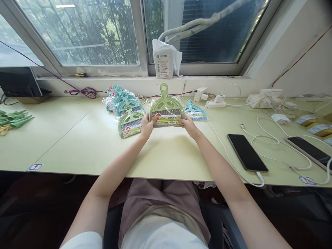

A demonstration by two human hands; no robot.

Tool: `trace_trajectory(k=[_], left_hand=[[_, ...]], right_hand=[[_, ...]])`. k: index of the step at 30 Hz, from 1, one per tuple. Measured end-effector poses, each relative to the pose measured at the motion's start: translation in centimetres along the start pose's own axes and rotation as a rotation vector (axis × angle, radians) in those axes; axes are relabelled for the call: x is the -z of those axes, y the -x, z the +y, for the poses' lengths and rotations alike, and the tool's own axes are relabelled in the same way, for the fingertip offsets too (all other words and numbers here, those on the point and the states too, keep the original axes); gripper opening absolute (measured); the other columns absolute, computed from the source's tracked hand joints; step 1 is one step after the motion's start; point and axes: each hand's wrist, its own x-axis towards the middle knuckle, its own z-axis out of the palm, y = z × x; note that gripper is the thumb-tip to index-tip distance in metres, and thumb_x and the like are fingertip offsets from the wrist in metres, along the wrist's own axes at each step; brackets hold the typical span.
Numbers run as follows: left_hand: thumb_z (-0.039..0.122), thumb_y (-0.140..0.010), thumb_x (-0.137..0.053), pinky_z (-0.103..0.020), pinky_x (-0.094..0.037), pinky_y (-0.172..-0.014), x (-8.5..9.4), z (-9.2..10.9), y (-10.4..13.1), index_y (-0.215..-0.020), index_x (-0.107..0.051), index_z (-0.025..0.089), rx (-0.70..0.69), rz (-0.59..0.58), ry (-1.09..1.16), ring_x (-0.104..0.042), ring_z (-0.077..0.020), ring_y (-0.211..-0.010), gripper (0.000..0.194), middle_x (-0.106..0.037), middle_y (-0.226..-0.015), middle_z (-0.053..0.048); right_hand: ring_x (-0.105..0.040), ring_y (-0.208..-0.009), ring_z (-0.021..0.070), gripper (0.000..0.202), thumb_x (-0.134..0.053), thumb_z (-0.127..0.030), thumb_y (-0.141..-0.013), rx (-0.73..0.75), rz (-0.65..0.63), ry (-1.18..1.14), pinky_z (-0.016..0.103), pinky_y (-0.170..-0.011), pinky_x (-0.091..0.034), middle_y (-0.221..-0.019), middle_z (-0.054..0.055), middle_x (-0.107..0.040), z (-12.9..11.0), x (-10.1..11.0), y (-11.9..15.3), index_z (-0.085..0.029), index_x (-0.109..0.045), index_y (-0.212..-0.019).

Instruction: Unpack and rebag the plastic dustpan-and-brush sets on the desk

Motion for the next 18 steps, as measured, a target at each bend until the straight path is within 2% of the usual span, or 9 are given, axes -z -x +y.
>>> trace_trajectory(k=[4, 8, 11, 13, 15, 18], left_hand=[[0.028, -0.082, -0.06, -0.03, -0.049, -0.08, -0.2, 0.0, 0.1, -0.093, -0.053, 0.02, -0.025, 0.028, -0.061, -0.065, -0.0182, -0.087, 0.015, -0.064, -0.086, -0.003], [0.025, -0.086, -0.056, -0.029, -0.047, -0.081, -0.4, -0.2, 0.4, -0.099, -0.052, 0.02, -0.029, 0.052, -0.133, -0.064, -0.018, -0.088, 0.014, -0.065, -0.088, -0.003], [0.024, -0.087, -0.054, -0.028, -0.046, -0.08, -0.6, -0.2, 0.7, -0.103, -0.052, 0.02, -0.035, 0.049, -0.147, -0.064, -0.018, -0.087, 0.017, -0.066, -0.09, -0.003], [0.024, -0.088, -0.054, -0.029, -0.046, -0.079, -0.8, -0.1, 0.9, -0.104, -0.052, 0.02, -0.044, 0.058, -0.176, -0.063, -0.0185, -0.087, 0.016, -0.066, -0.09, -0.003], [0.023, -0.088, -0.053, -0.03, -0.045, -0.081, -1.0, 0.1, 1.1, -0.104, -0.052, 0.02, -0.062, 0.073, -0.22, -0.064, -0.0195, -0.088, 0.016, -0.067, -0.089, -0.004], [0.024, -0.09, -0.052, -0.031, -0.045, -0.082, -1.2, 0.4, 1.4, -0.107, -0.051, 0.02, -0.095, 0.068, -0.263, -0.064, -0.0206, -0.088, 0.018, -0.068, -0.091, -0.005]], right_hand=[[-0.062, -0.099, 0.0212, 0.037, -0.073, -0.041, -0.068, -0.002, 0.058, 0.13, 0.034, -0.072, -0.061, -0.101, 0.002, -0.065, 0.2, 0.1, -0.2, -0.026, -0.06, -0.1], [-0.063, -0.098, 0.025, 0.037, -0.068, -0.047, -0.073, 0.106, 0.209, 0.468, 0.04, -0.082, -0.056, -0.097, 0.003, -0.068, 0.4, -0.3, -0.1, -0.027, -0.06, -0.103], [-0.06, -0.112, 0.0312, 0.053, -0.066, -0.053, -0.075, 0.24, 0.366, 0.715, 0.045, -0.093, -0.05, -0.114, 0.009, -0.068, 0.4, -1.2, 0.6, -0.026, -0.056, -0.119], [-0.052, -0.125, 0.0344, 0.069, -0.068, -0.056, -0.074, 0.304, 0.441, 0.797, 0.045, -0.095, -0.049, -0.133, 0.013, -0.059, 0.3, -1.9, 1.2, -0.025, -0.048, -0.132], [-0.048, -0.131, 0.0358, 0.08, -0.071, -0.058, -0.071, 0.317, 0.468, 0.828, 0.044, -0.095, -0.049, -0.144, 0.014, -0.05, 0.1, -2.5, 1.7, -0.024, -0.042, -0.138], [-0.047, -0.131, 0.0369, 0.088, -0.074, -0.059, -0.068, 0.272, 0.45, 0.787, 0.044, -0.094, -0.049, -0.146, 0.014, -0.047, 0.0, -2.8, 2.0, -0.026, -0.038, -0.14]])
